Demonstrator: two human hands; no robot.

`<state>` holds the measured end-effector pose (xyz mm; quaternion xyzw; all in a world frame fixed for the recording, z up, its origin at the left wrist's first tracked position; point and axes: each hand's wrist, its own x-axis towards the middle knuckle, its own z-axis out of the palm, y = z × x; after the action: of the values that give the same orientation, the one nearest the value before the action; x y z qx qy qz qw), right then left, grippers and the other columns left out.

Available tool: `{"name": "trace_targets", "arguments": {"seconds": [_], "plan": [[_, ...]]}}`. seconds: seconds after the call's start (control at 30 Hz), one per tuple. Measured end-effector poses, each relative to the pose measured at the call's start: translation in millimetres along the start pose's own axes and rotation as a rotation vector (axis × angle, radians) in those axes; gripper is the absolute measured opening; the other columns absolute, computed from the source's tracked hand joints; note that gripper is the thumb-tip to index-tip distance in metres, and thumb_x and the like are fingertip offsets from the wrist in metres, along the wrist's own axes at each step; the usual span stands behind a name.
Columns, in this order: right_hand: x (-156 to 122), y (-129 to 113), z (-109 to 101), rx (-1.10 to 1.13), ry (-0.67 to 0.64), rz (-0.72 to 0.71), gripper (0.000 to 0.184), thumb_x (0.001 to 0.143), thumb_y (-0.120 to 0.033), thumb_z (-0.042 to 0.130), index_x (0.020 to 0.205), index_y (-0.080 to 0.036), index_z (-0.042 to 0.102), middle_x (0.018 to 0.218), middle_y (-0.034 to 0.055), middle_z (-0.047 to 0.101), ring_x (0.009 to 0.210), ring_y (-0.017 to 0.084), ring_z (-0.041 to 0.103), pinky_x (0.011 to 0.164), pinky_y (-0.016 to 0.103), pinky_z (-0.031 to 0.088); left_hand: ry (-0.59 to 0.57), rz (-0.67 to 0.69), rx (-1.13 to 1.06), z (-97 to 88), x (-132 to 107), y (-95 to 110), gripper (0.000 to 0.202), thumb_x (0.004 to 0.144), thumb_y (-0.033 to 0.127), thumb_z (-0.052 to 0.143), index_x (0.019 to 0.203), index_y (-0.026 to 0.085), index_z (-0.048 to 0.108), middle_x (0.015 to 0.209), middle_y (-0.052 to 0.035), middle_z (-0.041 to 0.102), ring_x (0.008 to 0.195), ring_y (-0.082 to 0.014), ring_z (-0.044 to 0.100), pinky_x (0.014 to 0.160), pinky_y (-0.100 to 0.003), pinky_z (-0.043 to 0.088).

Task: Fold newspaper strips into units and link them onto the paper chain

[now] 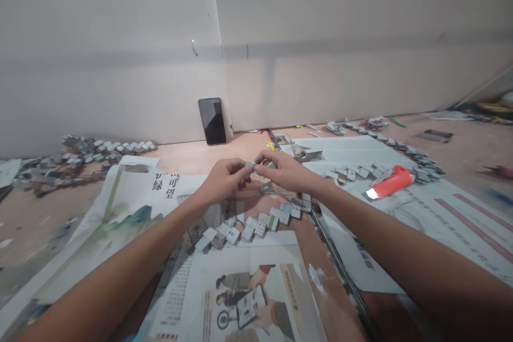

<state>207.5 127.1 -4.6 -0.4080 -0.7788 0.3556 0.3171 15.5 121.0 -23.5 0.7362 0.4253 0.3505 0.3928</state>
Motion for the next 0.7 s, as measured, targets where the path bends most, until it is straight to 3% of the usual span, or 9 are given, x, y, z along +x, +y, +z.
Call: {"name": "trace_targets", "arguments": {"seconds": [0.07,0.3,0.47,0.6,0.63,0.7], "plan": [[-1,-5,2,-0.108,0.058,-0.08,0.013,0.08,-0.03,0.053,0.075,-0.018,0.058,0.08,0.0027,0.061,0.078,0.016,0.055,0.072,0.029,0.039,0.025,-0.001,0.006,-0.9,1,0,0.039,0.083,0.05,0.054,0.068,0.014,0.061,0.06,-0.0047,0.061,0.054,-0.0132,0.056,0.052,-0.024,0.042],[-1,-1,22,0.054,0.281,0.132,0.022,0.084,-0.038,0.049,0.071,-0.02,0.049,0.054,-0.0036,0.047,0.055,0.013,0.046,0.057,0.027,0.037,0.108,-0.031,-0.003,6.8,0,2,0.038,0.081,0.048,0.056,0.064,0.015,0.06,0.056,-0.0032,0.06,0.053,-0.0139,0.056,0.051,-0.024,0.041],[0,-2,22,0.078,0.418,0.1,0.022,0.085,-0.04,0.049,0.076,-0.02,0.051,0.06,-0.0016,0.051,0.059,0.014,0.05,0.058,0.026,0.039,0.129,-0.012,0.068,0.8,2,7,0.036,0.082,0.046,0.054,0.064,0.016,0.06,0.058,-0.0025,0.059,0.053,-0.0131,0.054,0.052,-0.025,0.04],[5,1,0,-0.035,0.62,-0.028,0.024,0.088,-0.04,0.044,0.089,-0.019,0.056,0.083,0.005,0.063,0.077,0.017,0.057,0.069,0.029,0.042,-0.067,0.007,0.234,-27.7,-1,27,0.03,0.077,0.045,0.058,0.065,0.018,0.065,0.058,-0.0029,0.062,0.052,-0.0135,0.054,0.05,-0.024,0.038],[5,4,-6,-0.1,0.582,-0.041,0.025,0.088,-0.039,0.046,0.094,-0.019,0.058,0.089,0.0064,0.064,0.081,0.018,0.058,0.072,0.03,0.042,-0.169,0.005,0.283,-33.4,-4,34,0.029,0.075,0.046,0.06,0.065,0.019,0.067,0.058,-0.0031,0.063,0.052,-0.014,0.054,0.049,-0.024,0.037],[3,8,-15,-0.239,0.312,-0.012,0.03,0.082,-0.04,0.055,0.104,-0.019,0.062,0.097,0.0077,0.066,0.083,0.02,0.059,0.073,0.031,0.042,-0.437,-0.014,0.36,-36.5,-16,47,0.026,0.066,0.047,0.068,0.072,0.022,0.071,0.066,-0.0033,0.067,0.058,-0.0163,0.058,0.05,-0.024,0.037]]}}
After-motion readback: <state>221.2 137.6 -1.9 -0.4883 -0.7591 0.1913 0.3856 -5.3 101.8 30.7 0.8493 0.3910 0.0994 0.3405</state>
